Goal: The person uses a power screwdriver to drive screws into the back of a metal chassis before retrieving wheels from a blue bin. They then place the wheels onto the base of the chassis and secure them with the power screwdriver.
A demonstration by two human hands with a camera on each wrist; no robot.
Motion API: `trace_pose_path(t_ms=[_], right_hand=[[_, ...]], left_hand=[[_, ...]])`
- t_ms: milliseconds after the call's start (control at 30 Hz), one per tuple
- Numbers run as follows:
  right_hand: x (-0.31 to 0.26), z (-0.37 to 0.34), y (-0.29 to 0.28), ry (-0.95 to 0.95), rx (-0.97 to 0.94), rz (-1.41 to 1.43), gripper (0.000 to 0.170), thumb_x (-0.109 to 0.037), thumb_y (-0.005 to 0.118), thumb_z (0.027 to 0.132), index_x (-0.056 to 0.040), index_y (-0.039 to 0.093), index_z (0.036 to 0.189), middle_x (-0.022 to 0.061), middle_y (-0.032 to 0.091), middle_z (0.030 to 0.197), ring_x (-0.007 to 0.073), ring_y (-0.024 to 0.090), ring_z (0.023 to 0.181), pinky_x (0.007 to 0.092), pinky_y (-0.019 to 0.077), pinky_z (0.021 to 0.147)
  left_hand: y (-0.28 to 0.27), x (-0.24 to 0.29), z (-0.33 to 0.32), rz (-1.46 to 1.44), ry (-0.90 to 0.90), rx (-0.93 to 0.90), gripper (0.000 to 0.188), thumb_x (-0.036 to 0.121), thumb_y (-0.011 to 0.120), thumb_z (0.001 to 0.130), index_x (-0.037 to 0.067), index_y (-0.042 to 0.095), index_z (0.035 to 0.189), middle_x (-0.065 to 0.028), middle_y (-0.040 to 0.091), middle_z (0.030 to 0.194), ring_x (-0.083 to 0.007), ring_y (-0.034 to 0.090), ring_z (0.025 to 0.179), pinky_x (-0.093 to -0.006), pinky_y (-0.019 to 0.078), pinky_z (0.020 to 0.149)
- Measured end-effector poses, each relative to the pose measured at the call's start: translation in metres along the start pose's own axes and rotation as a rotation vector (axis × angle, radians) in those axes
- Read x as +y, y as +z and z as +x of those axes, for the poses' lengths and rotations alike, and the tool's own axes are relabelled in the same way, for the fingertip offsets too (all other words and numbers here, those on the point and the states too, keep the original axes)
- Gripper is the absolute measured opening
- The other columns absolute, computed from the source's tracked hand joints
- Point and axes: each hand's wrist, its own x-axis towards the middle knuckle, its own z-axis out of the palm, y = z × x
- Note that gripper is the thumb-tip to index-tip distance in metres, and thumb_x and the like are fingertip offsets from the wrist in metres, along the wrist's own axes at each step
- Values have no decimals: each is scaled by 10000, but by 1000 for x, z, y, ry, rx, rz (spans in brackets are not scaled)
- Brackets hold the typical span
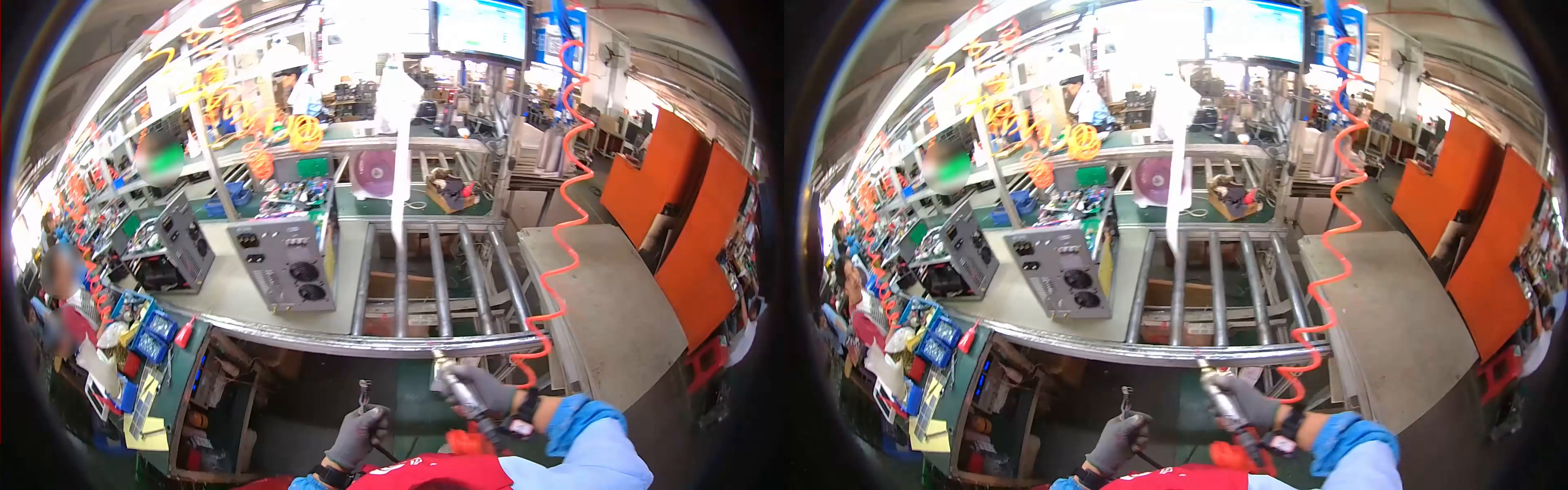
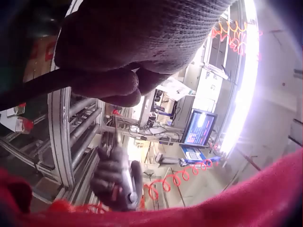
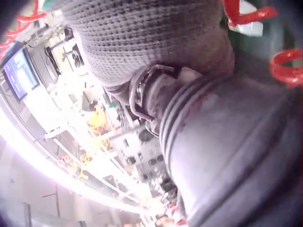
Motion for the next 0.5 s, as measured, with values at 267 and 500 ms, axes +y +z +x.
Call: trace_pose_path(t_ms=[267, 500], right_hand=[[104, 132, 176, -27, -73, 96, 375, -371, 495, 1030, -9, 574, 1089, 151, 687, 890, 266, 701, 736, 379, 603, 669], [157, 180, 238, 73, -199, 87, 386, -384, 431, 1043, -32, 583, 1090, 136, 695, 884, 248, 679, 707, 355, 585, 641]], left_hand=[[-85, 14, -85, 67, 68, 30, 300, 305, 536, 1038, 49, 645, 1149, -27, 651, 853, -95, 617, 705, -230, 498, 624], [-152, 18, -109, -165, 73, 101, 253, 316, 556, 1034, 76, 625, 1072, -38, 635, 874, -85, 535, 650, -224, 449, 596]])
